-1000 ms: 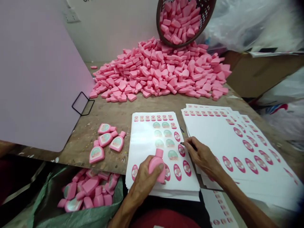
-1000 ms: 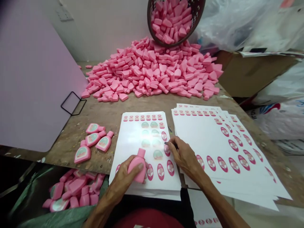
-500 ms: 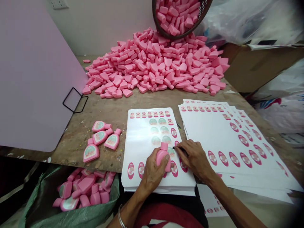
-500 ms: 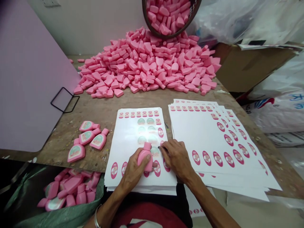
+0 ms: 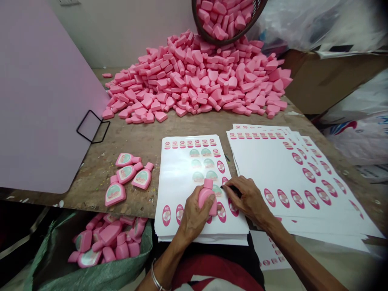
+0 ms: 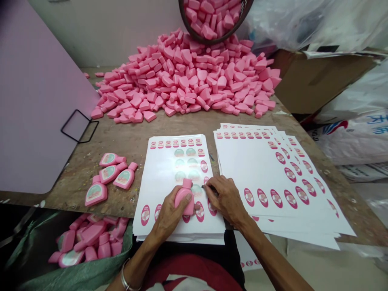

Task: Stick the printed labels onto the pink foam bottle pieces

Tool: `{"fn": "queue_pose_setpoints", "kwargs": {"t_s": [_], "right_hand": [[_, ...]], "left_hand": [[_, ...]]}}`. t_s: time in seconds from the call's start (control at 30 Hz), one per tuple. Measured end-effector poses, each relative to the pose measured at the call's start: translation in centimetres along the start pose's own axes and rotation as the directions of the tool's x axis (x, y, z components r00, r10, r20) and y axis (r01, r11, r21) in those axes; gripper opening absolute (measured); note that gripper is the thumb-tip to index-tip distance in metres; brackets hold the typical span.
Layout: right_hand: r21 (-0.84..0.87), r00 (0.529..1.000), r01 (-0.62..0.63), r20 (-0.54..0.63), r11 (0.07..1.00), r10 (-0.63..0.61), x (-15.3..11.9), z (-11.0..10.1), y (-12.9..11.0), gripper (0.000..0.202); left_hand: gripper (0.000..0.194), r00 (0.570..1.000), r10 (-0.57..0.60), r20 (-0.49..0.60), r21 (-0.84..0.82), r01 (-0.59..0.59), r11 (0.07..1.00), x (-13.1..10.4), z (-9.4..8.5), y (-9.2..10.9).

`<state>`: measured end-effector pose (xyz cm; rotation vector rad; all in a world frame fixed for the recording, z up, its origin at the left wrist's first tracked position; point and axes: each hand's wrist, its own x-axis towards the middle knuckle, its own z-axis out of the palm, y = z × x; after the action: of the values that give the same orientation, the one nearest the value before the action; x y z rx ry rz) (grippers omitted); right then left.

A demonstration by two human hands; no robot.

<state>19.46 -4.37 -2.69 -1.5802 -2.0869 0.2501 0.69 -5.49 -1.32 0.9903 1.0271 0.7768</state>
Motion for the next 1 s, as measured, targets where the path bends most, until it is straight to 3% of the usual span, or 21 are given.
{"fn": "queue_pose_setpoints", "kwargs": {"t_s": [0.27,0.33,0.4,0.47,0.53,0.73,1.0], "right_hand": [[-0.033,0.986,0.076,-0.148,0.997,-0.080,-0.6,0.4,-0.6,0.010],[0.035,0.985,0.030,-0.170,0.999,-0.023,-0.9,-0.1,-1.0,0.011],[0.183,0.972,-0.128,-0.171,0.975,0.159,-1.0,-1.0,-1.3,0.016],[0.356,0.920,-0.308,-0.126,0.882,0.371,-1.0,-2.0,-1.7,0.022],[0.479,0.873,-0.409,-0.042,0.777,0.486,-0.8,-2.7,-2.1,0.026],[0.584,0.875,-0.459,0.170,0.669,0.452,-0.6,-1.8,-5.1,0.035],[0.636,0.874,-0.462,0.210,0.619,0.438,-0.2,-1.1,-7.6,0.032]], "left_hand": [[0.040,1.000,0.009,-0.010,-0.023,-0.009,1.000,0.2,0.0,-0.2],[0.040,1.000,0.018,-0.014,-0.024,-0.018,1.000,0.2,-0.1,-0.2],[0.041,1.000,0.008,-0.006,-0.037,-0.009,0.999,0.2,-0.2,-0.1],[0.044,1.000,-0.015,0.005,-0.084,0.016,0.996,0.0,-0.2,0.3],[0.047,0.999,-0.045,0.000,-0.175,0.044,0.984,-0.2,-0.2,0.7],[0.055,0.986,-0.130,-0.107,-0.437,0.071,0.896,-1.0,-0.3,1.8],[0.059,0.991,-0.116,-0.071,-0.504,0.065,0.861,-2.1,-0.8,2.1]]}}
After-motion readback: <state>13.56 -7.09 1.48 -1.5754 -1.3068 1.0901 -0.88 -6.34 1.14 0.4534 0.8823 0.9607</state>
